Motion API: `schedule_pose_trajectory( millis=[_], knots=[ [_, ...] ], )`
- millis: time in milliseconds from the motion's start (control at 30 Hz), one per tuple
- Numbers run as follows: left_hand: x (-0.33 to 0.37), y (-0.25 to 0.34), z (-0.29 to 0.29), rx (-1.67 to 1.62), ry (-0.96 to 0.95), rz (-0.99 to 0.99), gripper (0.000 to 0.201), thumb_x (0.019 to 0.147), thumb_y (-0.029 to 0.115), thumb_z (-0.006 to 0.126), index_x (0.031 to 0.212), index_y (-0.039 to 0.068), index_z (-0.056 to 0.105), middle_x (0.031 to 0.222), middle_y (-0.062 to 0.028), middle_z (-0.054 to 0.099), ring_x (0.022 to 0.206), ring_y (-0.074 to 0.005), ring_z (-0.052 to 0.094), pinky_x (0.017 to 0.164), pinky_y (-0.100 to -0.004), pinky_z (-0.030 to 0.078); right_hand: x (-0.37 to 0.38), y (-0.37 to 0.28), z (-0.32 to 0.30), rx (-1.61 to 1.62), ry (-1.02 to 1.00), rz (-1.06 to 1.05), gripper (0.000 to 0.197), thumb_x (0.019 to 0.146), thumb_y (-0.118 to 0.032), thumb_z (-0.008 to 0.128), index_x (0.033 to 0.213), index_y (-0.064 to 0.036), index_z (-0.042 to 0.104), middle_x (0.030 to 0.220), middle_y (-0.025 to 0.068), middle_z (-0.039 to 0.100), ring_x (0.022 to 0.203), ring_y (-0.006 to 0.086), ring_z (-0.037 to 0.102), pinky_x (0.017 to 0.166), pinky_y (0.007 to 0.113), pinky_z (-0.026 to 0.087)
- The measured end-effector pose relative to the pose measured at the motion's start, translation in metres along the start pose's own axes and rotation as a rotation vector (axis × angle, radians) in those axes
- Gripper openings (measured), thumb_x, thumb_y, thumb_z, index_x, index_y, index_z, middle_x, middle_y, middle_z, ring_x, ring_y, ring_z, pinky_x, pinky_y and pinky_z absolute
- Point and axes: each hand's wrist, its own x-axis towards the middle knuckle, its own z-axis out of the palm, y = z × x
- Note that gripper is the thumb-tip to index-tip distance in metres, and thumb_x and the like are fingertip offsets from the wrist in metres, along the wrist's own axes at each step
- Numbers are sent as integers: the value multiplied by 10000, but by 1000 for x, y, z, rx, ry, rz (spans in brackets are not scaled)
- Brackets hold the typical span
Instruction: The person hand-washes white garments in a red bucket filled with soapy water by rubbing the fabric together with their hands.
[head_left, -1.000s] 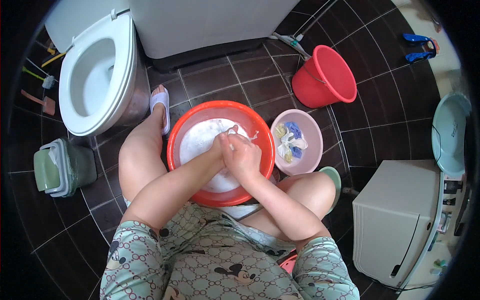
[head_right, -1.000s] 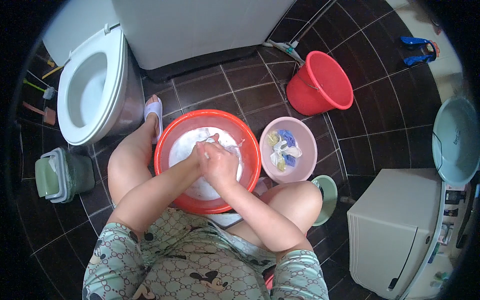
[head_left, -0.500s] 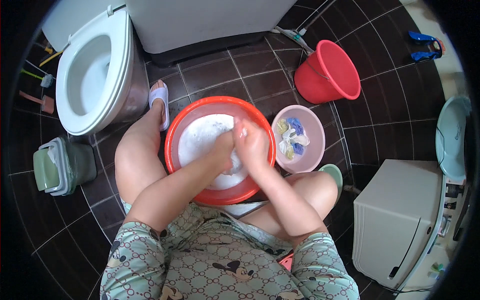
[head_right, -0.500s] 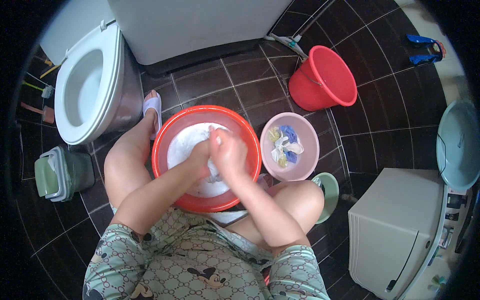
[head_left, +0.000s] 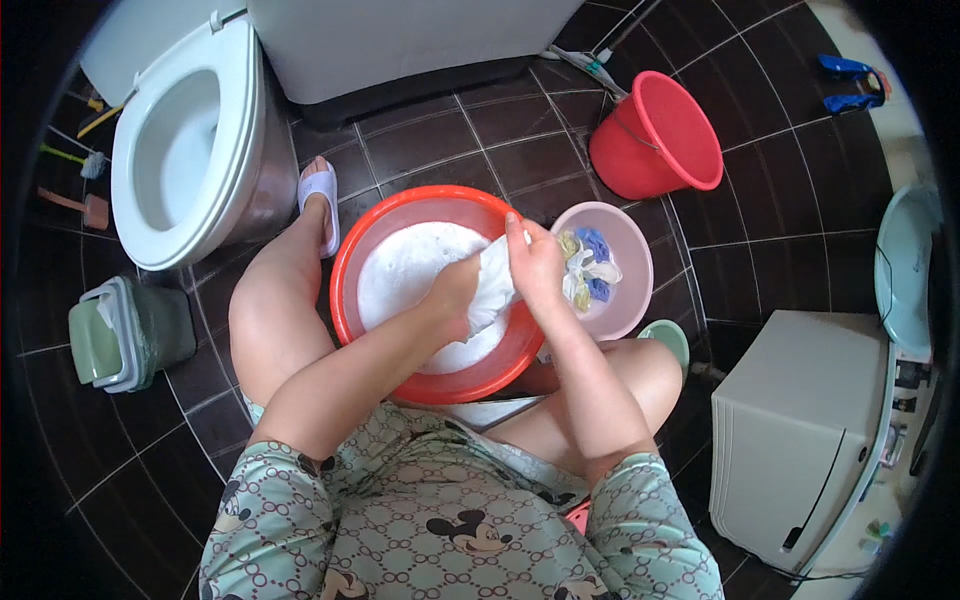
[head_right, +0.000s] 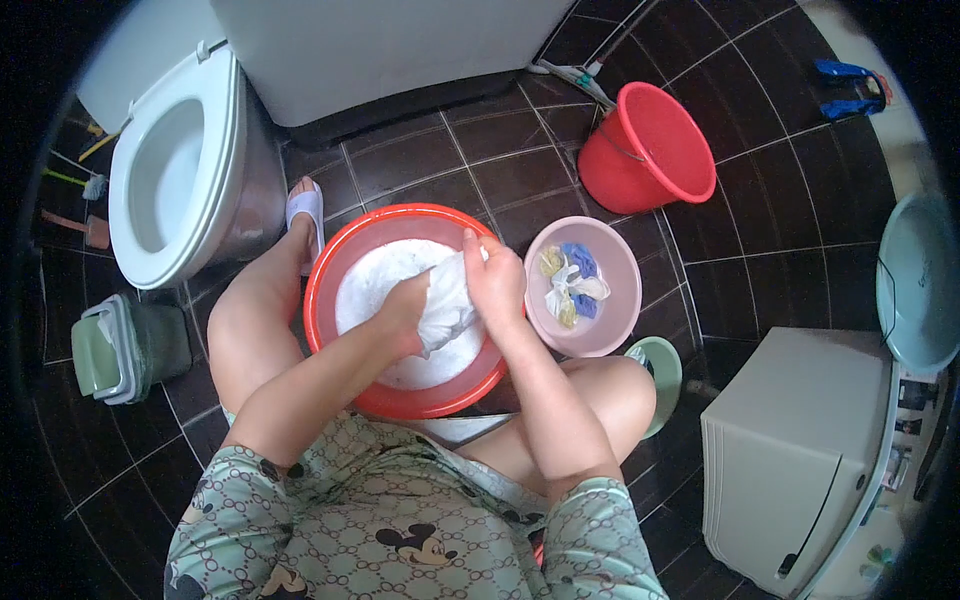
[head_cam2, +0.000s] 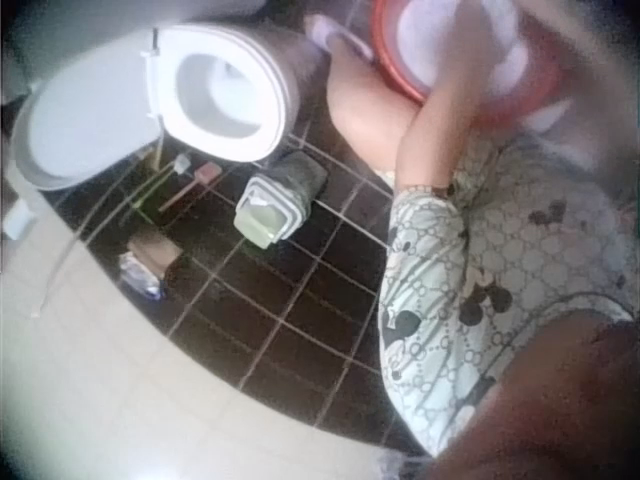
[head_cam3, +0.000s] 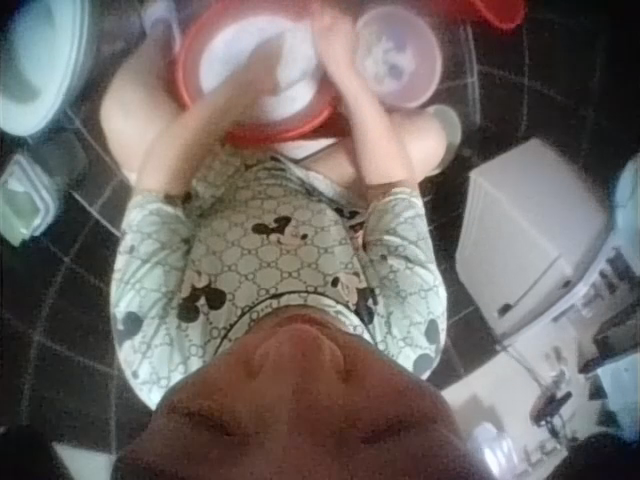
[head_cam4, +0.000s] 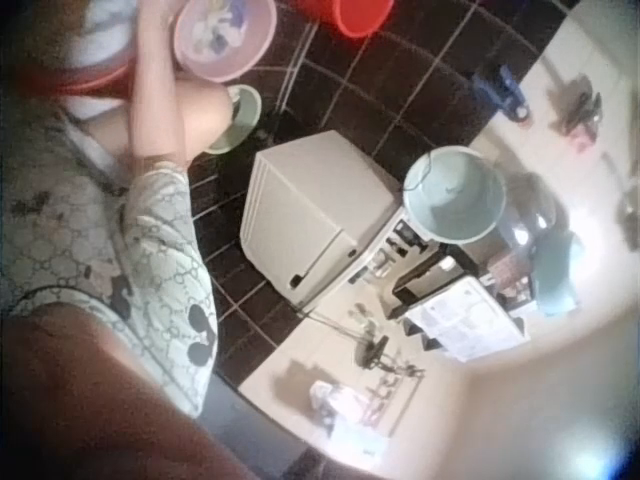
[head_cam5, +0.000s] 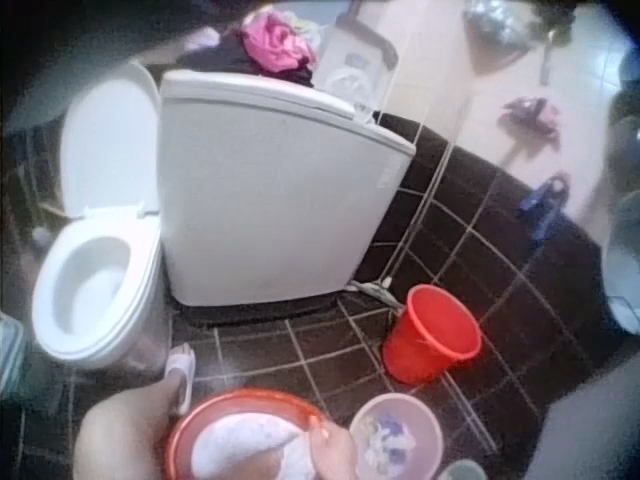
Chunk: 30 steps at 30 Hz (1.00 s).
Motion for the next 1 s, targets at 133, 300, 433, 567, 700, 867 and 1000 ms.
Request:
schedule_pose_trajectory(
  millis=[133,300,433,567,700,867,1000],
  knots=[
    [0,50,-25,45,-152,-28,481,913,448,468,1075,15,599,1038,-113,653,916,-242,634,829,-357,479,-1,-8,-20,353,-90,-20,327,839,-271,674,679,-1,582,597,3,568,624,42,469,547,254,410],
    [-15,75,-15,21,-27,-12,465,888,441,536,1052,12,606,1016,-118,656,924,-246,629,855,-379,470,3,10,-56,261,-316,-76,213,807,-203,705,834,-9,622,687,16,634,648,59,558,582,226,441],
    [-10,87,-31,76,28,129,349,843,260,653,1055,-12,596,975,-145,653,914,-259,632,817,-381,495,12,33,-61,429,-284,75,209,823,-149,680,924,21,611,780,47,663,683,61,589,607,202,453],
    [-17,82,-21,334,20,344,309,861,129,621,1126,-11,549,1038,-105,631,954,-203,614,860,-321,486,7,15,-49,697,-47,119,162,873,-138,616,920,16,595,792,35,654,683,55,583,608,199,446],
    [-9,65,-19,370,-16,414,379,853,52,576,1216,-26,499,1132,-118,594,1022,-212,590,883,-320,477,-15,-26,-31,478,-26,110,166,850,-126,627,967,-13,596,789,29,644,707,75,586,644,211,454],
    [-14,49,6,370,-115,389,395,879,101,572,1249,3,472,1140,-100,582,1016,-179,578,875,-302,472,-39,-18,9,478,-64,-395,260,806,-64,593,1060,-8,602,932,93,621,822,169,611,743,288,494],
    [-14,53,6,469,-150,382,402,856,52,573,1237,-19,466,1144,-117,576,1053,-189,562,907,-310,457,-12,-8,-12,629,-140,-219,235,820,-24,558,1051,-7,596,1025,106,588,856,150,594,757,268,493]
  ],
)
